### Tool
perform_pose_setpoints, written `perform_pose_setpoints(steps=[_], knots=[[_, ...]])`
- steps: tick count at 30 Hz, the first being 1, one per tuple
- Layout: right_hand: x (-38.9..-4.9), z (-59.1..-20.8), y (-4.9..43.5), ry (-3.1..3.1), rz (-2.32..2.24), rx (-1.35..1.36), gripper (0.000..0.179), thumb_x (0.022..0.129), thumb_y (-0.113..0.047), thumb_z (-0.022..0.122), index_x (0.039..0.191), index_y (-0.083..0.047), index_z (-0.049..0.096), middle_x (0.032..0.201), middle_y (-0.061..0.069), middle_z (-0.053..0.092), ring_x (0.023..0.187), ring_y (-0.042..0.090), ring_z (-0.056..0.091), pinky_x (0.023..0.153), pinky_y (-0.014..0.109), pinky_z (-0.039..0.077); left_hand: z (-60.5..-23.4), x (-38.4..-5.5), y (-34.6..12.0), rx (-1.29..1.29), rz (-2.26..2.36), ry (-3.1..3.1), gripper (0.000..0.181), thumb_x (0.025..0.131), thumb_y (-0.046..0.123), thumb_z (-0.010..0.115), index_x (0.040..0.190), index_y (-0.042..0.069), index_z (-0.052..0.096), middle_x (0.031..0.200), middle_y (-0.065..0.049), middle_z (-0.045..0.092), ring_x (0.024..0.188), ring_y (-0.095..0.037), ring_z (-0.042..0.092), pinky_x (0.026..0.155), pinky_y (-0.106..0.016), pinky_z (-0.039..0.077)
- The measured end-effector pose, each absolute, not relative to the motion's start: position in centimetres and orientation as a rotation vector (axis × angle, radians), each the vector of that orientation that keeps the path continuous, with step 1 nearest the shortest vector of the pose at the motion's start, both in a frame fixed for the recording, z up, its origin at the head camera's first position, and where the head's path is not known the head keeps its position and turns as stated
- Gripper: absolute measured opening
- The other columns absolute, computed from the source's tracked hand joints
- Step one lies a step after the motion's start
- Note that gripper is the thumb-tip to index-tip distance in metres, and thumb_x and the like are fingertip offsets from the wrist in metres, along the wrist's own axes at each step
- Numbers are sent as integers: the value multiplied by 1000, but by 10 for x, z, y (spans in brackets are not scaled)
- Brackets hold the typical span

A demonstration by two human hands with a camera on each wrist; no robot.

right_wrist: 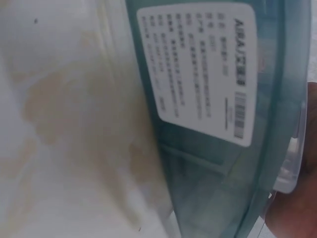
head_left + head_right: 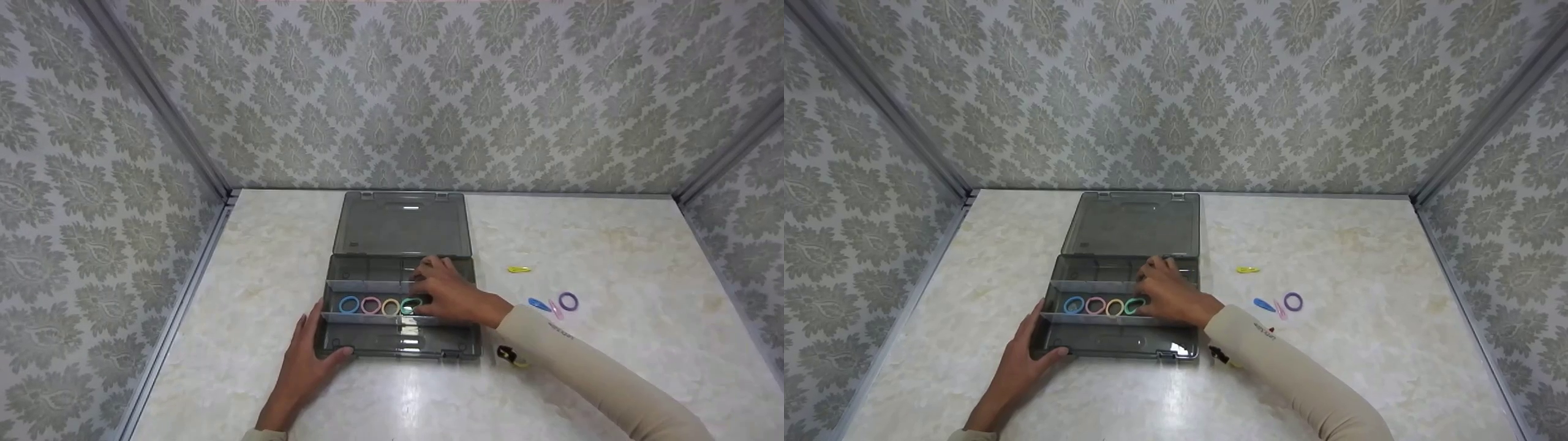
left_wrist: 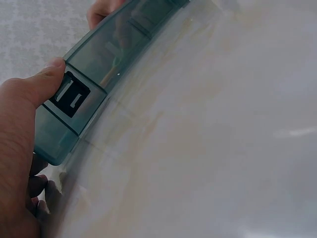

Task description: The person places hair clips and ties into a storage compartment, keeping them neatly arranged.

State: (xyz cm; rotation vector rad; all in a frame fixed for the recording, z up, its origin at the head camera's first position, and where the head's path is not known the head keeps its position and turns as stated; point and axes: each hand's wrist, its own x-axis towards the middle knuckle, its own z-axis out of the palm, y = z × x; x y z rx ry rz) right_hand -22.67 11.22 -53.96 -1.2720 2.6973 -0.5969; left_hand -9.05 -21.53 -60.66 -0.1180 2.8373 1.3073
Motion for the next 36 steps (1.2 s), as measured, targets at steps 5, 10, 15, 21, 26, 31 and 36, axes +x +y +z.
perform_pose_setpoints(steps=[5, 10, 15, 21, 26, 31, 36], knots=[[-226, -539, 112, 2702, -556, -1292, 29, 97, -34, 89, 120, -16, 86, 139, 9, 69, 137, 33, 48, 107, 58, 39, -607, -91, -216, -118, 1309, 2836, 114, 90, 67, 84, 178, 29, 22, 180, -18, 29, 166, -54, 16, 127, -78, 23], [-227, -536, 113, 2681, -538, -1318, 32, 95, -31, 91, 123, -16, 85, 140, 10, 68, 140, 34, 47, 109, 60, 38, -608, -92, -215, -128, 1322, 2823, 114, 89, 67, 84, 178, 30, 22, 180, -18, 29, 166, -53, 16, 127, -77, 23], [-226, -536, 121, 2666, -580, -1325, 32, 97, -32, 89, 124, -16, 85, 142, 10, 67, 140, 32, 46, 110, 60, 38, -608, -93, -214, -125, 1317, 2820, 115, 89, 68, 84, 178, 27, 23, 180, -17, 29, 166, -53, 16, 128, -76, 23], [-223, -535, 136, 2665, -684, -1347, 32, 97, -31, 90, 121, -12, 85, 143, 13, 67, 139, 33, 48, 109, 61, 39, -605, -91, -215, -144, 1301, 2811, 115, 89, 71, 82, 178, 30, 22, 181, -16, 28, 166, -53, 15, 127, -78, 22], [-219, -533, 146, 2703, -727, -1374, 28, 95, -27, 91, 116, -10, 85, 140, 14, 69, 138, 35, 50, 111, 63, 40, -604, -91, -215, -157, 1298, 2800, 117, 89, 73, 81, 178, 29, 20, 181, -14, 27, 167, -52, 13, 130, -73, 19], [-217, -532, 158, 2712, -809, -1338, 28, 95, -24, 91, 116, -8, 85, 140, 14, 69, 139, 36, 50, 114, 64, 38, -602, -91, -214, -174, 1285, 2782, 118, 88, 75, 80, 178, 29, 19, 182, -14, 25, 167, -52, 12, 130, -73, 18], [-216, -533, 173, 2729, -920, -1322, 25, 95, -18, 91, 117, -9, 84, 139, 14, 67, 137, 36, 49, 113, 66, 38, -602, -92, -214, -170, 1294, 2778, 118, 88, 74, 81, 178, 29, 19, 182, -14, 26, 166, -53, 13, 130, -74, 18]])
